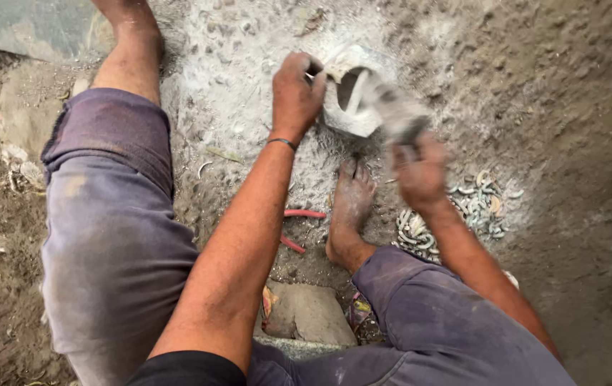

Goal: The person sits on the ground and repeatedly places small metal hooks into a hexagonal mold, then strikes them with a hammer to shape them. The person occasionally uses pliers to adjust the hooks. Finished hooks are placed into a nearby sack.

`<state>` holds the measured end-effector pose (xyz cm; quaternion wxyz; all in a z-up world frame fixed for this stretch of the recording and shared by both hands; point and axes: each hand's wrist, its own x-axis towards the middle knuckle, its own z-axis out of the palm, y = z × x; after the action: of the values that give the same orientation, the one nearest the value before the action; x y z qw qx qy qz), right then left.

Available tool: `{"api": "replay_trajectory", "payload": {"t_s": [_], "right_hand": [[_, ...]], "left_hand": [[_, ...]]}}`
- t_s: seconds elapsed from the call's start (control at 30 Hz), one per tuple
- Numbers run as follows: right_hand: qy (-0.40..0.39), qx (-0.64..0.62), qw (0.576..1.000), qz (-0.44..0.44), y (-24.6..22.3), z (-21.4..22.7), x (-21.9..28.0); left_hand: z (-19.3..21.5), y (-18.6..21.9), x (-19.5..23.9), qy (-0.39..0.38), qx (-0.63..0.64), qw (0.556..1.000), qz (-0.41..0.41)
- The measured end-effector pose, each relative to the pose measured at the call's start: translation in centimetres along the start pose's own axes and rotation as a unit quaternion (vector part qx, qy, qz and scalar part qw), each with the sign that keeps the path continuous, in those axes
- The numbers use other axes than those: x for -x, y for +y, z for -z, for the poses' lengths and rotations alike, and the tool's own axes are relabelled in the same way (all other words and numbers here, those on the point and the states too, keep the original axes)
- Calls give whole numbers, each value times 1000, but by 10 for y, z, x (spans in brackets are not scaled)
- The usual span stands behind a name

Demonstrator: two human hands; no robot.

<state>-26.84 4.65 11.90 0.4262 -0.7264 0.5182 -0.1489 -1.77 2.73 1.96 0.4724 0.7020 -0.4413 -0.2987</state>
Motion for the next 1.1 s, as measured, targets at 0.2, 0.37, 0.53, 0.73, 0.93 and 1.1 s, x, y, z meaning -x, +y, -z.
{"api": "replay_trajectory", "payload": {"t_s": [0.2, 0.37, 0.53, 0.73, 0.93, 1.1], "right_hand": [[70, -112, 987, 88, -3, -21, -37], [2, -9, 983, -186, -12, -47, -62], [57, -167, 984, 8, -25, -4, -55], [-20, -46, 989, -139, -17, -35, -61], [3, -77, 989, -126, -19, -32, -70], [51, -153, 985, 57, -23, -3, -62]], "left_hand": [[-5, -6, -1, -9, -16, 1000, -24], [1, -5, -6, 10, 5, 998, -64], [-4, -5, -1, -3, 9, 997, -78], [-3, -5, 0, -20, 3, 998, -55], [-7, -7, -3, -11, -31, 997, -66], [-12, -10, -2, -39, -18, 999, -14]]}}
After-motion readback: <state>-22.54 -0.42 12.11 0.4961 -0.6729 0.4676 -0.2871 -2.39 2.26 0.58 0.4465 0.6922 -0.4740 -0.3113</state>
